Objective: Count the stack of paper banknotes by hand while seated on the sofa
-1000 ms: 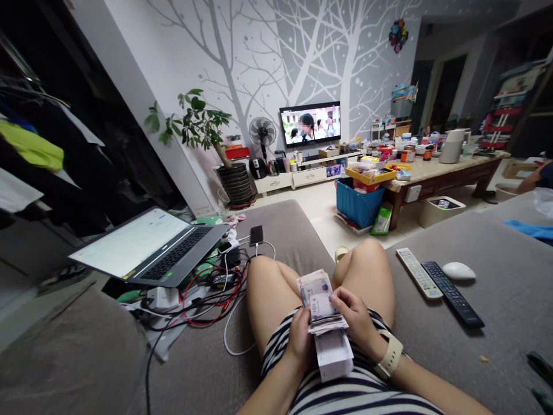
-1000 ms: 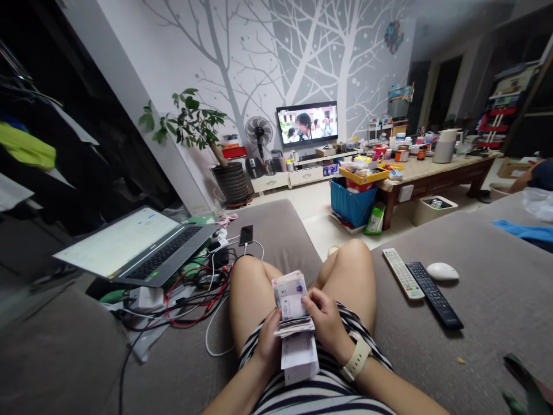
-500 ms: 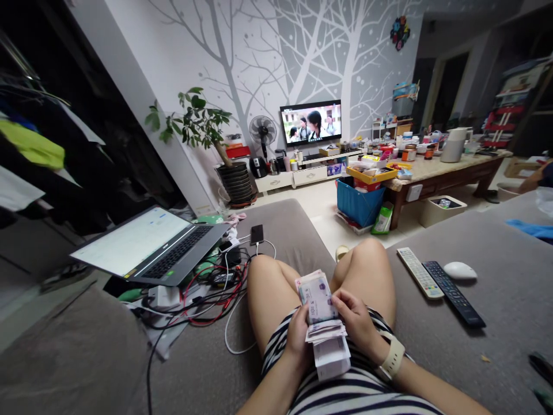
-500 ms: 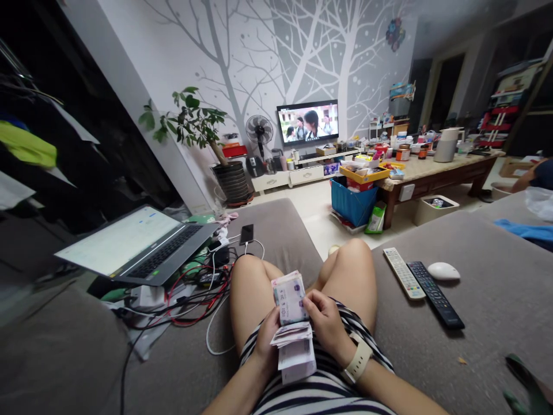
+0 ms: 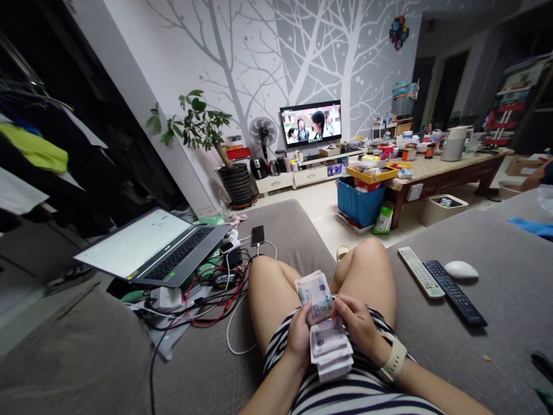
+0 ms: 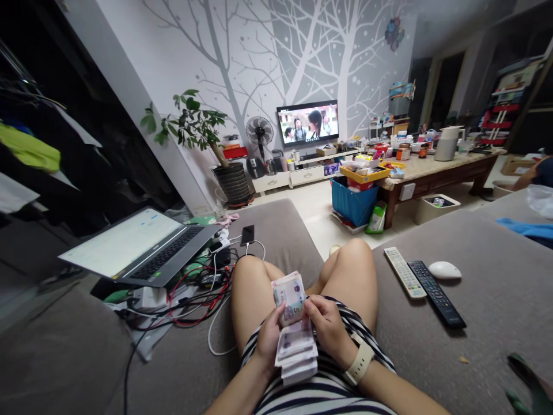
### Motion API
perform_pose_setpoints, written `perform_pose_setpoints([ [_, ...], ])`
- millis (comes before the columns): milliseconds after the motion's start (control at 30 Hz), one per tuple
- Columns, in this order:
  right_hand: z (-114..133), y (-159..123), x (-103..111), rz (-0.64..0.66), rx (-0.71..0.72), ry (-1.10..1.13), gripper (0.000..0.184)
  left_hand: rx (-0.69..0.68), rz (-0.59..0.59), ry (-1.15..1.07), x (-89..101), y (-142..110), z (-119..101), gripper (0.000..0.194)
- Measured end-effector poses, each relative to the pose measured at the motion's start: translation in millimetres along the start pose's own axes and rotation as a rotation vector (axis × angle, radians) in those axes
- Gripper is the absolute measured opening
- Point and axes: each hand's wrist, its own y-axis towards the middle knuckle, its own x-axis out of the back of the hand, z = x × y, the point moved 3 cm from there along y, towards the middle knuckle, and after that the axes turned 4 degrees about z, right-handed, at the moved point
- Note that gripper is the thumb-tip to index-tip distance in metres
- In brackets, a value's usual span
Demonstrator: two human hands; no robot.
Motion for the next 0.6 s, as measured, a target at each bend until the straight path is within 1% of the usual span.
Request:
perform_pose_setpoints([
  [100, -3, 1, -1, 0.02, -0.012, 0.003, 0.044, -0.013, -0.012, 0.012, 0.6, 0, 2, 0.022],
  [233, -11, 4, 3, -0.09, -0.067, -0.039, 0.036, -0.028, -0.016, 0.054, -2.7, -4, -3, 0.02],
  [333, -16, 6, 7, -0.161, -0.091, -0.082, 0.033, -0.041, -0.026, 0.117, -5.2, -9, -8, 0.018],
  [533, -22, 10, 9, -0.149, -0.091, -0.083, 0.033, 0.004, 0.051, 0.107, -7.3, -9, -5, 0.032],
  [600, -22, 10, 9, -0.147, -0.082, -0.08, 0.033, 0.0, 0.06, 0.102, -7.6, -8, -3, 0.032],
])
